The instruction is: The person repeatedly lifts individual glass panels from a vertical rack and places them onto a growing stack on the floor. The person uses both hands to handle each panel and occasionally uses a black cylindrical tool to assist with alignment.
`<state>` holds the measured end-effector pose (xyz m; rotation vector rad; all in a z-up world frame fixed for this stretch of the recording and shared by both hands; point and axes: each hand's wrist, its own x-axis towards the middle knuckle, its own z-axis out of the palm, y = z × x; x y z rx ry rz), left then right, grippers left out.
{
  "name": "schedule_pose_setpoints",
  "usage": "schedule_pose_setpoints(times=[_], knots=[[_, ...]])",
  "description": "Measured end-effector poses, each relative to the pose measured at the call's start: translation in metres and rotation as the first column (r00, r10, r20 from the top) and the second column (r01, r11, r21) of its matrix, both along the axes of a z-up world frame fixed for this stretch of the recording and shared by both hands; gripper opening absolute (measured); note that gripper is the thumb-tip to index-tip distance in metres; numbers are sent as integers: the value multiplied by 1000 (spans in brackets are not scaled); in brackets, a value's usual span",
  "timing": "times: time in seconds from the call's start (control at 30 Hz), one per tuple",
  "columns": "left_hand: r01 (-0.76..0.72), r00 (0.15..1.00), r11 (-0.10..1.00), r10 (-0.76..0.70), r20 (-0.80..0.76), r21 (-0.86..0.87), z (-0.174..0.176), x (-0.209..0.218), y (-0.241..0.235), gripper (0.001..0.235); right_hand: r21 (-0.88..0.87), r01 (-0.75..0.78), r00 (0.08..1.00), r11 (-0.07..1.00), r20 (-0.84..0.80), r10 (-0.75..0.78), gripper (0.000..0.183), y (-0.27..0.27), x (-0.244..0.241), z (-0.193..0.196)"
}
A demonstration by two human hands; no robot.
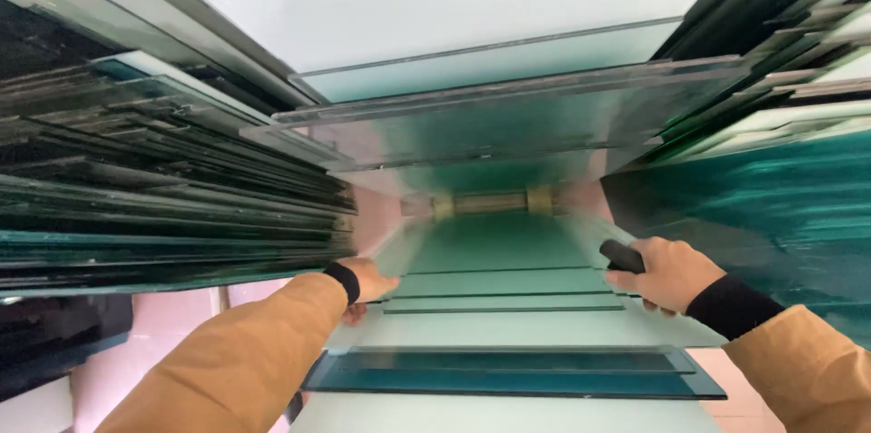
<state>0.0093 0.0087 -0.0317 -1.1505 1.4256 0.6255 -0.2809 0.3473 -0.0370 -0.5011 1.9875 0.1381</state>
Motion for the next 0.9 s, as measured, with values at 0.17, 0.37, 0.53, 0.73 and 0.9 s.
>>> schedule_pose_setpoints(times=[0.17, 0.37, 0.53, 0.73, 0.9], knots=[[20, 999, 997, -23, 33, 78, 20, -9, 15, 74, 184, -80, 996, 980, 60, 70, 60, -14, 18, 7], [2, 1000, 989, 3, -31, 145, -11, 22, 13, 132, 178, 91, 994, 980, 49, -101, 107, 5, 18, -30], [-202, 978, 975, 206, -41, 90, -43, 38, 4, 113, 154, 292, 948, 944, 84, -307, 101, 14, 18, -50], [-152, 986, 984, 157, -47, 98, 16, 11, 19, 129, 168, 343, 918, 924, 149, -368, 114, 22, 14, -67], [-284, 956, 956, 289, -60, 73, -44, 37, -4, 125, 186, 484, 838, 855, 183, -514, 120, 14, 4, -55]])
